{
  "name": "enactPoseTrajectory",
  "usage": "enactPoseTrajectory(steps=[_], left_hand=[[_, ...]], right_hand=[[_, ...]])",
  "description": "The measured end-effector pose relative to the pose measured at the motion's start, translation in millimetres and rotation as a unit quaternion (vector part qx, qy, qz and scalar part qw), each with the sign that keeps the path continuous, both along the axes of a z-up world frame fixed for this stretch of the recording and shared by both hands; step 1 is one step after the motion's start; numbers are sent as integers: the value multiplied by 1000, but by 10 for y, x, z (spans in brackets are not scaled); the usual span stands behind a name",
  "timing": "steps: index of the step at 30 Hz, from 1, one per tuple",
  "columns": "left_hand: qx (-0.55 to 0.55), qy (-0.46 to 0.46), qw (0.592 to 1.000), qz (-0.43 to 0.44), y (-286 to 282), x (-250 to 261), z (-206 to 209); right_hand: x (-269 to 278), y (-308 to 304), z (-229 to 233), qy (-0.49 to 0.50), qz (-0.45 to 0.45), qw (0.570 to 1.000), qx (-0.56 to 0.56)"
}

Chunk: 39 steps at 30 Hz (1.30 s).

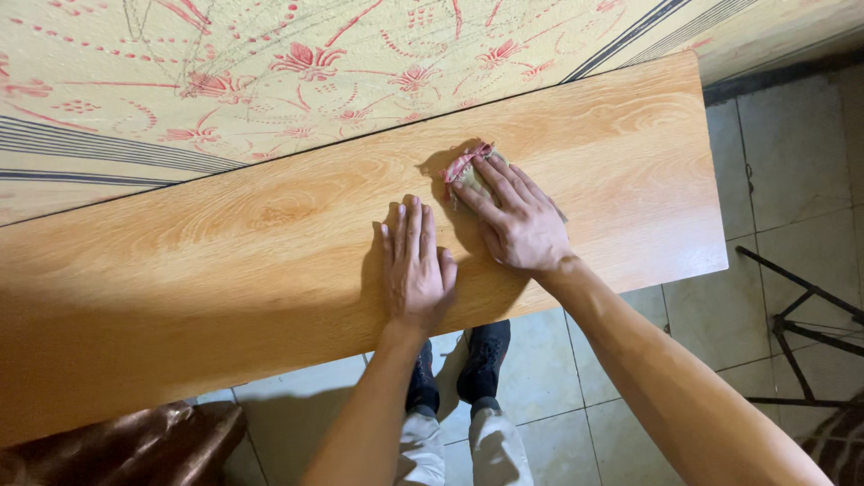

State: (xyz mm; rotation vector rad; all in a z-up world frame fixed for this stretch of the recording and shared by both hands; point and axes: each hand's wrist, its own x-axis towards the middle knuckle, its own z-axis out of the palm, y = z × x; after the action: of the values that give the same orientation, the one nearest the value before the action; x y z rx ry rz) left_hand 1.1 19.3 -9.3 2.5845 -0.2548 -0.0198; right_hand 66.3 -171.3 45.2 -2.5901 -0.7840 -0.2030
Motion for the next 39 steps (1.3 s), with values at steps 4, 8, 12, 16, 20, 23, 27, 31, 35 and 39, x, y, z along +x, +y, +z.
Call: enactPoseTrajectory(steps=[4,8,12,16,20,23,27,31,35,39], left_hand=[[12,-20,1000,-10,311,132,-85],[28,-13,1000,0,464,174,-57],[32,2,999,15,423,169,3],[42,4,999,10,444,183,31],[41,14,999,10,441,181,12],[38,-2,999,11,437,181,14],[35,-13,999,18,423,180,31],[18,-9,999,27,425,190,59],[22,-9,999,24,427,192,52],[23,1,999,25,437,187,28]], right_hand=[[-110,-105,25,0,4,1000,7],[-25,-218,-8,1,16,1000,4],[176,-254,-76,-3,-2,1000,-7],[422,-221,-176,-13,-6,999,-29],[483,-26,-237,-17,-25,999,-27],[418,131,-219,-11,-32,999,-32],[265,261,-172,-11,-1,1000,-23],[64,223,-86,-1,33,999,-2],[68,-2,-23,-1,66,998,-5],[274,-96,-65,3,51,999,-9]])
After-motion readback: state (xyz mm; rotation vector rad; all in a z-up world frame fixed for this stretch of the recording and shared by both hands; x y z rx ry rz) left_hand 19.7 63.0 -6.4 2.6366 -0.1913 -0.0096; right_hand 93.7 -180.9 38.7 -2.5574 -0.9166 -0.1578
